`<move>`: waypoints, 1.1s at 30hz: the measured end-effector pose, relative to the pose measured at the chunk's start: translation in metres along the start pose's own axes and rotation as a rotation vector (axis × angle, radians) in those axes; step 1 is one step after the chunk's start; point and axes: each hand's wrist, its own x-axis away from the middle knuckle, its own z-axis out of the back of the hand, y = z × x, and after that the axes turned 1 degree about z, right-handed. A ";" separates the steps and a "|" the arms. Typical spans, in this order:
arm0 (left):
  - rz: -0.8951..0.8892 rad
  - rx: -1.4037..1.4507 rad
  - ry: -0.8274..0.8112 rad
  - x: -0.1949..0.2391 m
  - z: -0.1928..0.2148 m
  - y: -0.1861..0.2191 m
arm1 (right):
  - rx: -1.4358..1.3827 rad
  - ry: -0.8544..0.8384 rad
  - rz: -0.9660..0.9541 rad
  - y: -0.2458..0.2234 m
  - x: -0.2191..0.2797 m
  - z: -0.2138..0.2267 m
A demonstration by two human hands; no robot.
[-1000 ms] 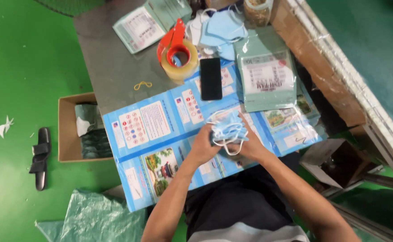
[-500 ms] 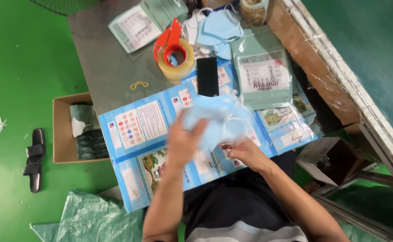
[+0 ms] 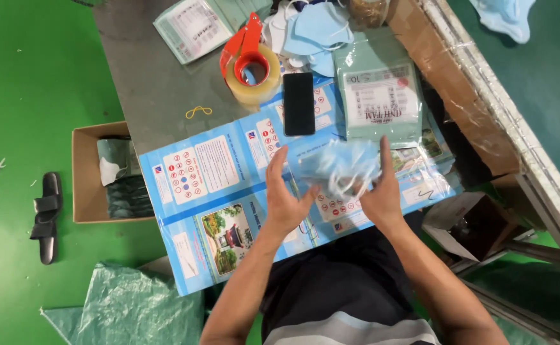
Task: The person picks up face masks from a conveyor belt, gathers them into a stack, and slides the stack into a plastic pouch by hand.
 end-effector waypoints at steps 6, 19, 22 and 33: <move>-0.301 -0.054 -0.414 0.001 -0.003 -0.054 | 0.681 -0.313 0.317 0.081 -0.003 0.026; -0.069 -0.144 -0.211 -0.010 -0.009 -0.077 | 0.969 -0.152 0.520 0.039 -0.052 0.084; 0.231 0.321 -0.216 -0.009 -0.010 -0.095 | 1.269 -0.090 0.680 0.015 -0.077 0.106; 0.509 1.066 -0.189 -0.003 -0.031 -0.053 | 1.435 -0.302 0.899 -0.002 -0.100 0.112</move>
